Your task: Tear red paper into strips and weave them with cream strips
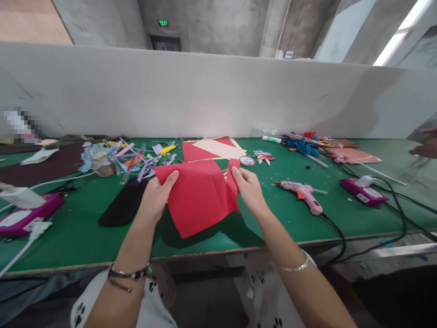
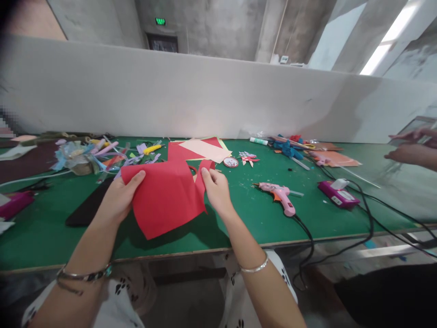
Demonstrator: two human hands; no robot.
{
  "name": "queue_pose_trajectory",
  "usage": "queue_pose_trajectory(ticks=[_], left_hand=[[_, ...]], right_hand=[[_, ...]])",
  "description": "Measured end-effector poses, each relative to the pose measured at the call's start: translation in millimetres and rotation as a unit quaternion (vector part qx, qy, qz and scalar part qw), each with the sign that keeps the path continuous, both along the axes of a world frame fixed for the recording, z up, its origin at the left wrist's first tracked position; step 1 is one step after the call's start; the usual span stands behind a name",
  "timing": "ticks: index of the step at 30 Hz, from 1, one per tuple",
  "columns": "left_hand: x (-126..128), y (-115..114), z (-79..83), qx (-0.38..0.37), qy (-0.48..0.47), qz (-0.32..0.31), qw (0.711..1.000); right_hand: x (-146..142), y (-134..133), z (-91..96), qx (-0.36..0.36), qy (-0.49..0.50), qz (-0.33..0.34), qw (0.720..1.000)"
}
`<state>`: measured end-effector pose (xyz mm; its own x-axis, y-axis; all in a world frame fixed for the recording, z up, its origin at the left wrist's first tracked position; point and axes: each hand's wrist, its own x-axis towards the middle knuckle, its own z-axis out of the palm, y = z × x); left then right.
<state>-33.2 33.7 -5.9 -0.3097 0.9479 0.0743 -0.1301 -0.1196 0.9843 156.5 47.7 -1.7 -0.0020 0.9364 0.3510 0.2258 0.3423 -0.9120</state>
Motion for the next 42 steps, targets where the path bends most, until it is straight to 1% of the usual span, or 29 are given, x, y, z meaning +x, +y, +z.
queue_pose_trajectory(ticks=[3, 5, 7, 9, 11, 14, 16, 17, 21, 24, 28, 30, 34, 37, 39, 40, 42], left_hand=[[2.5, -1.9, 2.3, -0.004, -0.020, -0.005, 1.000], [4.0, -2.8, 4.0, -0.008, -0.033, 0.001, 0.999], [4.2, -2.9, 5.5, -0.007, -0.047, 0.013, 0.999], [3.3, -2.3, 6.5, -0.005, -0.065, 0.018, 0.998], [2.1, -1.6, 7.1, -0.004, -0.083, 0.011, 0.997], [1.7, -2.0, 6.8, -0.030, -0.083, -0.045, 0.995], [2.7, -2.8, 5.6, -0.052, -0.057, -0.083, 0.994], [3.4, -3.2, 4.8, -0.060, -0.040, -0.091, 0.993], [4.5, -2.6, 1.5, -0.066, 0.020, -0.071, 0.995], [1.8, -1.4, 0.3, -0.053, 0.056, -0.067, 0.995], [-2.3, -1.3, 0.5, -0.014, 0.124, -0.044, 0.991], [-2.3, -2.2, 1.4, -0.009, 0.131, -0.038, 0.991], [-0.3, -3.4, 2.5, -0.005, 0.097, -0.039, 0.995], [-1.8, -1.3, 0.7, -0.015, 0.072, -0.025, 0.997], [-4.3, 1.1, -1.2, -0.016, 0.057, -0.014, 0.998], [-5.5, 2.2, -1.9, -0.015, 0.049, -0.020, 0.998], [-6.8, 3.5, -2.8, -0.025, 0.040, -0.060, 0.997]], right_hand=[[-0.5, -0.4, -0.6, -0.005, 0.012, 0.029, 1.000], [-1.2, -0.7, -1.8, -0.001, -0.012, 0.052, 0.999], [-1.3, -0.6, -3.1, 0.006, -0.049, 0.057, 0.997], [-0.7, 0.0, -3.7, 0.010, -0.086, 0.043, 0.995], [0.0, 0.6, -3.8, 0.016, -0.106, 0.027, 0.994], [0.4, 1.1, -3.8, 0.047, -0.102, -0.018, 0.994], [0.5, 1.2, -4.3, 0.069, -0.094, -0.051, 0.992], [0.7, 1.2, -4.6, 0.078, -0.094, -0.063, 0.991], [2.8, 1.6, -5.2, 0.108, -0.128, -0.099, 0.981], [4.6, 2.0, -4.4, 0.112, -0.145, -0.110, 0.977], [6.0, 2.8, -3.2, 0.093, -0.136, -0.102, 0.981], [6.5, 3.0, -3.1, 0.082, -0.121, -0.096, 0.985], [7.0, 3.6, -4.6, 0.059, -0.093, -0.059, 0.992], [7.2, 4.5, -6.4, 0.047, -0.106, -0.024, 0.993], [7.3, 5.1, -6.9, 0.048, -0.120, -0.021, 0.991], [7.3, 5.4, -7.0, 0.050, -0.125, -0.026, 0.991], [7.2, 5.6, -6.5, 0.057, -0.126, -0.040, 0.990]])
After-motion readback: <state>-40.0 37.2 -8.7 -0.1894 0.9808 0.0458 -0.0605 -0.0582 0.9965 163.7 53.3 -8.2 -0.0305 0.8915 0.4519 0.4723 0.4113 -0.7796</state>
